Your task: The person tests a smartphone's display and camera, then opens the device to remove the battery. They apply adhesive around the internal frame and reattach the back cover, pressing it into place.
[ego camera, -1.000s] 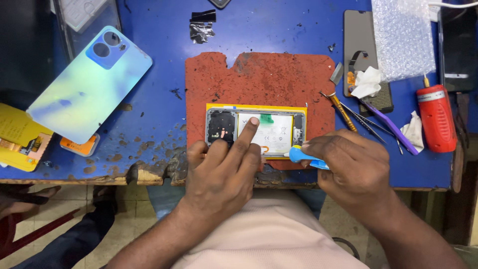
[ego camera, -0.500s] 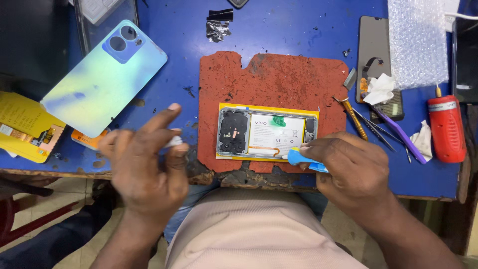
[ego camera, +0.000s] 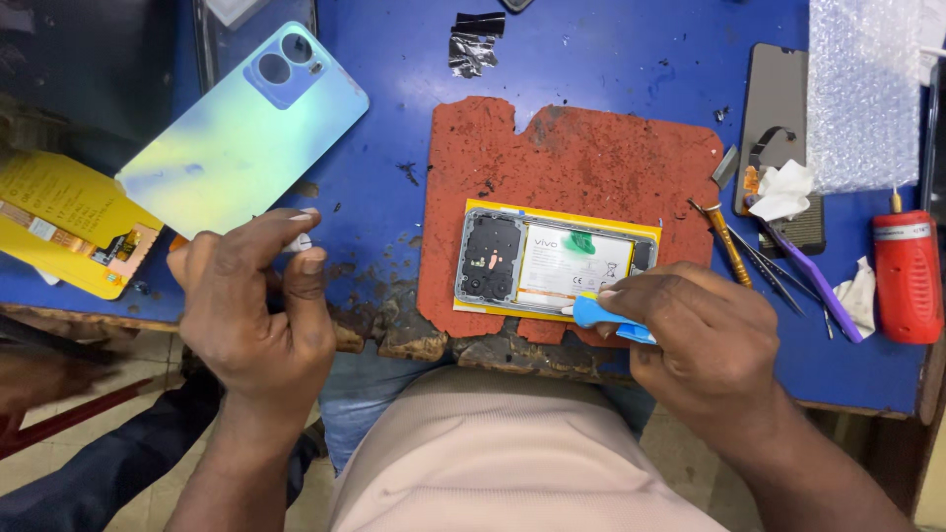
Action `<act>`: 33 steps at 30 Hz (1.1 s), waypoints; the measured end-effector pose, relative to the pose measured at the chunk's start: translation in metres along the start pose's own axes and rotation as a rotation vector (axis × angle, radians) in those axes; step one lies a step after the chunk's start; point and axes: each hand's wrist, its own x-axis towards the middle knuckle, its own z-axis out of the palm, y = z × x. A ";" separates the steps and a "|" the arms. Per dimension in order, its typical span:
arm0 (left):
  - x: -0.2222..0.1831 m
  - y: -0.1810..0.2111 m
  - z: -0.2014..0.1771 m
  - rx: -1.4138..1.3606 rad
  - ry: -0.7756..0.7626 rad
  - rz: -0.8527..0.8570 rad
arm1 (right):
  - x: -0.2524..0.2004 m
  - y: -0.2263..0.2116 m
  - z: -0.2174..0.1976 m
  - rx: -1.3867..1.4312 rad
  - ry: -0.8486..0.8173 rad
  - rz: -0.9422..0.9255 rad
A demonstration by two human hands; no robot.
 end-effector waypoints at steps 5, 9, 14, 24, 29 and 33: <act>-0.001 -0.003 0.001 0.020 -0.010 0.034 | 0.004 -0.003 0.006 -0.026 0.008 -0.001; -0.002 -0.005 0.002 0.028 -0.009 0.062 | 0.007 -0.005 0.010 -0.017 0.016 0.000; -0.002 -0.005 0.003 0.027 -0.013 0.069 | 0.011 -0.007 0.010 -0.010 -0.008 -0.014; 0.001 -0.006 0.003 -0.013 -0.012 0.074 | 0.021 -0.012 0.016 -0.009 -0.040 -0.037; 0.000 -0.006 0.001 -0.040 -0.016 0.066 | 0.026 -0.014 0.020 -0.019 -0.035 -0.061; 0.001 -0.007 0.001 -0.049 -0.010 0.065 | 0.030 -0.016 0.022 -0.013 -0.049 -0.057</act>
